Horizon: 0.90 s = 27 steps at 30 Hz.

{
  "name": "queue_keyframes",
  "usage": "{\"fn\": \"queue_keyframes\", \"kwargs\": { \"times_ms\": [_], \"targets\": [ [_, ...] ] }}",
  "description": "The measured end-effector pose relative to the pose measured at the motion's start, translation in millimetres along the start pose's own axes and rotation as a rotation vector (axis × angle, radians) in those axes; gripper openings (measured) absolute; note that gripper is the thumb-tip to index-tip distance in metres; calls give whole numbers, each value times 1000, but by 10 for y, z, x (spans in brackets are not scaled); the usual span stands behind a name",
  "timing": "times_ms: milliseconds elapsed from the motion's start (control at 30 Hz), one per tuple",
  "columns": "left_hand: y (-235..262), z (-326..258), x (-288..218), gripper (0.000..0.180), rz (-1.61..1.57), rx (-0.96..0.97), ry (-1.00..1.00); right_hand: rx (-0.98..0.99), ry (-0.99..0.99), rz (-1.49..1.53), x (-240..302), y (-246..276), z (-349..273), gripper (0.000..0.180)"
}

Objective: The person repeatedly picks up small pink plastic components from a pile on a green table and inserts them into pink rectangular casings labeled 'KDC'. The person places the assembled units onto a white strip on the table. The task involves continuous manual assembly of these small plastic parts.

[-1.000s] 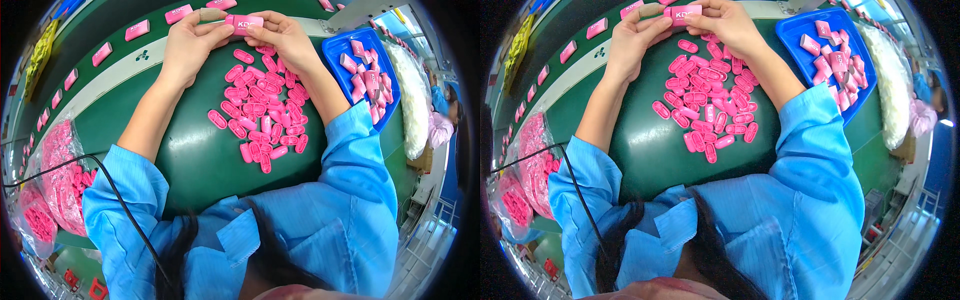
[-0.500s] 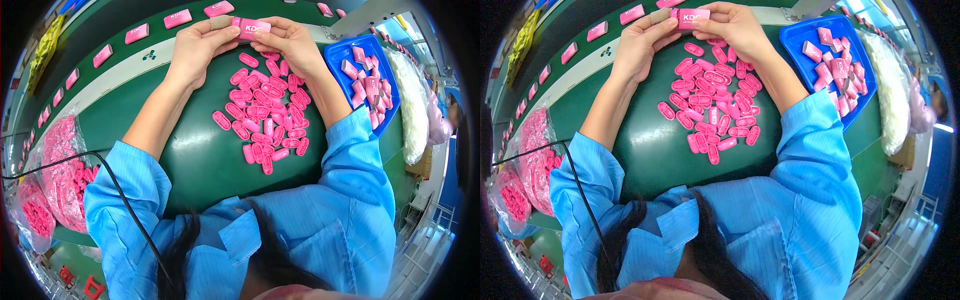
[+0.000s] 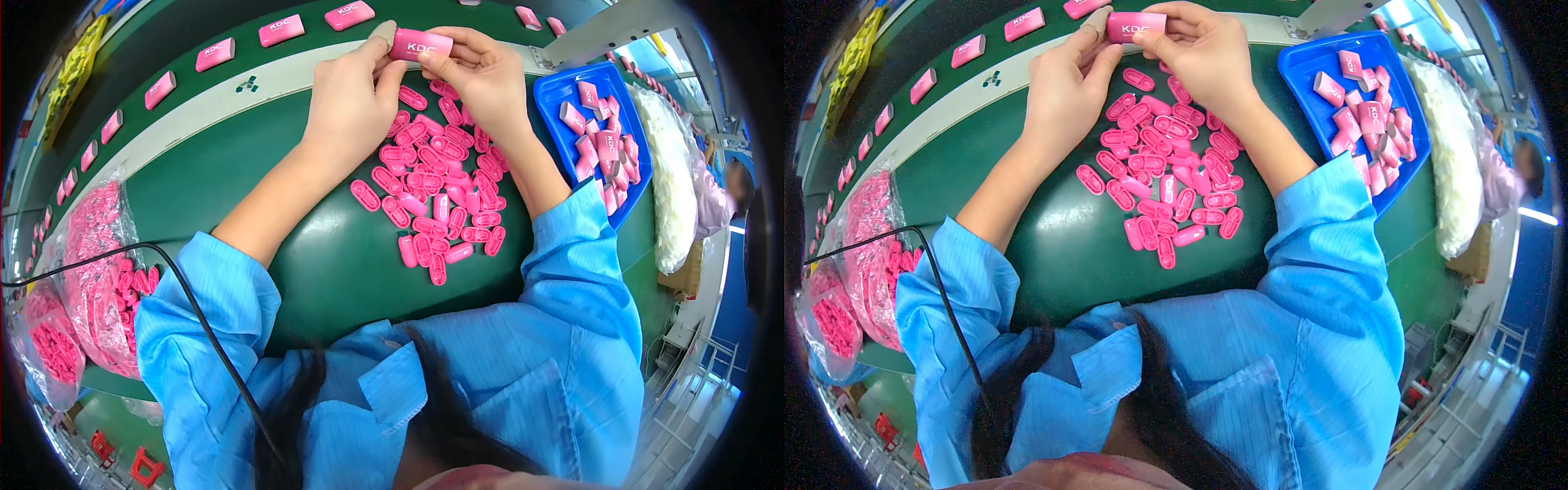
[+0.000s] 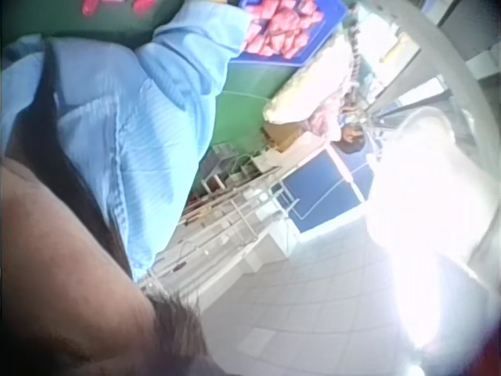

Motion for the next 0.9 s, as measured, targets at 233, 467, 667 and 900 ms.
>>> {"fn": "queue_keyframes", "kwargs": {
  "times_ms": [233, 467, 667, 900],
  "targets": [
    [-126, 59, 36, 35, 333, 135, -81, 118, -96, -243, -66, 122, 230, 31],
    [-309, 41, -136, 26, 426, 456, -356, -17, -44, -655, -95, 448, 966, 27],
    [-337, 9, -104, 18, 475, 458, -196, 2, 83, -1241, -415, 794, 1333, 28],
    [-143, 150, 240, 28, 85, 305, 52, -51, -32, -1200, 42, 682, 809, 20]
  ]
}}
Point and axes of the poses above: each hand's wrist, its own z-axis towards the middle knuckle, its own y-axis out of the back of the hand, x = y × z, the point moved 8 cm from there along z, towards the middle knuckle, and after that the axes turned 14 degrees about x, right-handed, at the moved point
